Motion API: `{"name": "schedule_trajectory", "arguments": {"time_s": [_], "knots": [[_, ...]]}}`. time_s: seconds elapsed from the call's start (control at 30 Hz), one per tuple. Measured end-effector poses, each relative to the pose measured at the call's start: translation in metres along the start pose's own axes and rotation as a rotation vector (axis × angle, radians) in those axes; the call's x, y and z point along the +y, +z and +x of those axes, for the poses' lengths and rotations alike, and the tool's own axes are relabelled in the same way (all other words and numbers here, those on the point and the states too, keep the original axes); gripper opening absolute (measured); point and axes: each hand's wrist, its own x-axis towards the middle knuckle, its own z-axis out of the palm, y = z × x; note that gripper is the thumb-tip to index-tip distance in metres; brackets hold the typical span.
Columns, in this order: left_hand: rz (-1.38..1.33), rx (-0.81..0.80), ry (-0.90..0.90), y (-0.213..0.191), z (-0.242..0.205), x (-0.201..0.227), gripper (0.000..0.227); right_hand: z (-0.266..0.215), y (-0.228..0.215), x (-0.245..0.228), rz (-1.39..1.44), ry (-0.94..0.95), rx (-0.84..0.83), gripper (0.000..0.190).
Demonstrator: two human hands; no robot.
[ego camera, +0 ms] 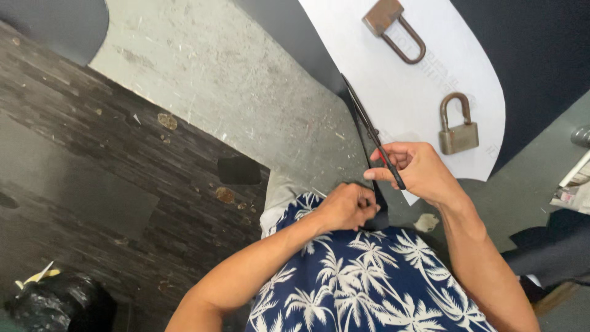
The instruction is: The person cuts a piece of black fabric following a paper template using shears, then arranges the two resulting pieces on the workspace and places weights on them.
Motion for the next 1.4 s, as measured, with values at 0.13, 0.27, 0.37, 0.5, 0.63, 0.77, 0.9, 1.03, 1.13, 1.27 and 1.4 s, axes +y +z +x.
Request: {"name": "schedule_trajectory", "arguments": {"time_s": [0.13,0.27,0.37,0.5,0.63,0.77,0.9,1.03,1.13,1.27,1.4], "knots": [[0.016,-0.036,0.057,0.005,0.007,-0.010,0.016,0.011,0.001,-0.009,-0.005,-0.010,-0.006,0.038],[0.132,-0.116,0.116,-0.010,0.016,-0.009,0.019,0.015,0.003,-0.016,0.002,0.079,0.004,0.036],[0.191,-0.205,0.054,-0.028,0.014,-0.005,0.025,0.014,0.004,-0.009,0.031,0.109,0.007,0.036],[-0.041,-0.047,-0.019,-0.078,0.009,0.003,0.036,0.018,0.000,0.002,0.034,0.134,-0.003,0.038],[-0.635,0.375,0.078,-0.131,0.020,0.020,0.034,0.022,-0.010,0.010,0.034,0.181,-0.052,0.043],[-0.698,0.492,0.052,-0.165,0.032,0.038,0.032,0.025,-0.015,0.011,0.011,0.205,-0.078,0.046],[-0.596,0.382,0.023,-0.176,0.035,0.043,0.028,0.033,-0.011,0.011,-0.043,0.311,-0.053,0.048],[-0.590,0.323,0.003,-0.181,0.033,0.045,0.027,0.040,-0.007,0.004,-0.041,0.290,-0.029,0.051],[-0.568,0.291,-0.012,-0.187,0.032,0.047,0.026,0.042,-0.004,-0.006,-0.008,0.287,-0.032,0.051],[-0.598,0.247,-0.014,-0.189,0.032,0.048,0.026,0.042,-0.002,-0.019,-0.059,0.421,-0.016,0.048],[-0.590,0.229,-0.056,-0.192,0.033,0.047,0.027,0.049,-0.005,-0.030,-0.106,0.423,-0.023,0.049]]}}
